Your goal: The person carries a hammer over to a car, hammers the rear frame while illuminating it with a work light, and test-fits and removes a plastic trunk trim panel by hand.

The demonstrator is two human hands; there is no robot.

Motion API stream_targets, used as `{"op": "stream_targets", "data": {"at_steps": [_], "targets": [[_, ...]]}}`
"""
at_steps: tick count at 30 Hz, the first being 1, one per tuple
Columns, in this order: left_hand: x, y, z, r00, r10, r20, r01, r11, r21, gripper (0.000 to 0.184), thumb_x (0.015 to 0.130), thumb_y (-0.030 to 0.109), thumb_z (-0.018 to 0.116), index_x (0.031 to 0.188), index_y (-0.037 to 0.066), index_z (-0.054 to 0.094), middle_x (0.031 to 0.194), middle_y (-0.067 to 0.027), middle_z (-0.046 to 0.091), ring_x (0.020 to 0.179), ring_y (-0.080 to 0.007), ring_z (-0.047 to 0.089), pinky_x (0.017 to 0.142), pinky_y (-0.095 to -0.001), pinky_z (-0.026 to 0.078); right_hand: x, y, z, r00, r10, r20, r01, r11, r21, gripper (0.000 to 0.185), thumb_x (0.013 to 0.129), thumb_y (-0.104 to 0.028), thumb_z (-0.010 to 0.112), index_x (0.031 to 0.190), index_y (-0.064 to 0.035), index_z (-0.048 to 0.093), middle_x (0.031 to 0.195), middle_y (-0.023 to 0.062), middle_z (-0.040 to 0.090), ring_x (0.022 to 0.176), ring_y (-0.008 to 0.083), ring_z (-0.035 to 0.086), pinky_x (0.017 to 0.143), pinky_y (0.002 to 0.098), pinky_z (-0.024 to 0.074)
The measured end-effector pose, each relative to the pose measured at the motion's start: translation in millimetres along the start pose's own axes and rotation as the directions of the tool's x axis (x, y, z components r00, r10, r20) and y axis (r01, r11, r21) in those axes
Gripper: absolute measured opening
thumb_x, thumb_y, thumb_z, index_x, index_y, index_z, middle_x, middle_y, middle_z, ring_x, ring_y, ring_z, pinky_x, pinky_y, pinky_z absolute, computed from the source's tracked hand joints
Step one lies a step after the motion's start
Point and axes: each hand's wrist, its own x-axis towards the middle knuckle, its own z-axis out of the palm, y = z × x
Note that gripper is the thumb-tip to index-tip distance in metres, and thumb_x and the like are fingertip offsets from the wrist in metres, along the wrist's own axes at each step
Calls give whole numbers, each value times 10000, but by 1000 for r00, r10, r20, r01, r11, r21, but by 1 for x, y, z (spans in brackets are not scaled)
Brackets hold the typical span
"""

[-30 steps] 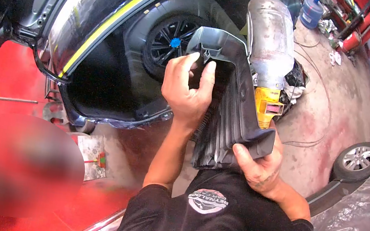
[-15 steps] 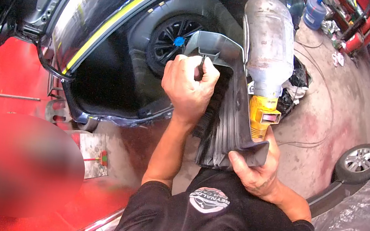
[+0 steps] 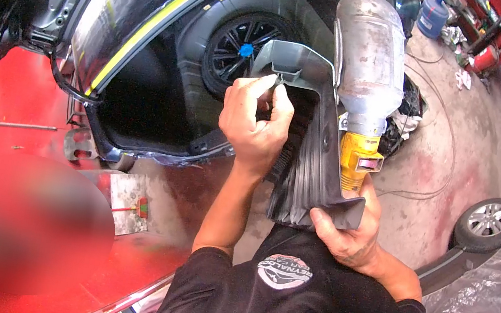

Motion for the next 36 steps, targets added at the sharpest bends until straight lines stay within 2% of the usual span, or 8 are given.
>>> {"op": "stream_targets", "data": {"at_steps": [9,12,13,16,22,28,31,36], "targets": [[5,0,-7,1000,-30,5,31,989,-142,187,796,-51,766,966,13,723,853,-81,658,658,-169,569,663,-292,486,-2,4,-4,999,-40,-25,40,999,-20,271,770,-85,825,964,14,665,1125,276,569,996,404,606,860,442,517],[5,-5,-18,983,-176,50,182,963,-201,397,842,-12,761,1224,-24,654,1204,-102,655,1070,-169,607,942,-317,476,-2,6,-7,996,-86,-7,86,995,-51,278,763,-79,823,970,13,662,1134,281,574,1005,409,606,864,448,518],[8,-13,-18,969,-208,135,244,899,-364,552,854,10,769,1367,-42,571,1308,-119,610,1142,-178,586,1004,-325,452,-2,6,-8,994,-111,6,111,991,-68,282,760,-78,823,973,13,661,1139,283,575,1009,410,607,865,451,519],[15,-23,-31,804,-339,488,584,606,-541,485,887,88,753,1316,-81,603,1250,-106,660,1139,-168,606,1057,-311,432,-5,6,-10,987,-154,48,158,983,-98,295,749,-82,826,979,3,662,1146,284,582,1017,416,609,870,462,523],[20,-18,-37,734,-340,588,661,557,-503,443,872,114,777,1265,-50,652,1129,-52,708,1021,-122,633,966,-290,478,-9,3,-9,996,-86,36,87,995,-41,301,741,-74,827,985,-12,662,1136,275,590,1013,421,613,871,469,528],[16,-16,-34,771,-350,532,615,624,-482,414,861,111,765,1230,-46,665,1081,-38,712,989,-105,623,940,-278,481,-13,5,-8,992,-122,44,126,986,-106,298,743,-79,824,984,-14,662,1111,258,592,984,423,619,852,473,533],[12,-8,-35,814,-370,447,548,743,-383,414,860,109,757,1227,-54,659,1065,-44,715,976,-109,624,927,-276,489,-11,4,-12,960,-254,121,274,941,-200,300,738,-82,830,979,-24,662,1101,263,587,978,420,625,845,466,535],[4,-5,-34,852,-353,387,492,793,-360,432,858,116,765,1234,-64,650,1056,-54,720,962,-113,630,908,-275,500,-13,-2,-8,995,-99,-8,98,994,-43,265,727,-58,818,943,-23,668,1065,208,601,968,427,619,827,486,535]]}}
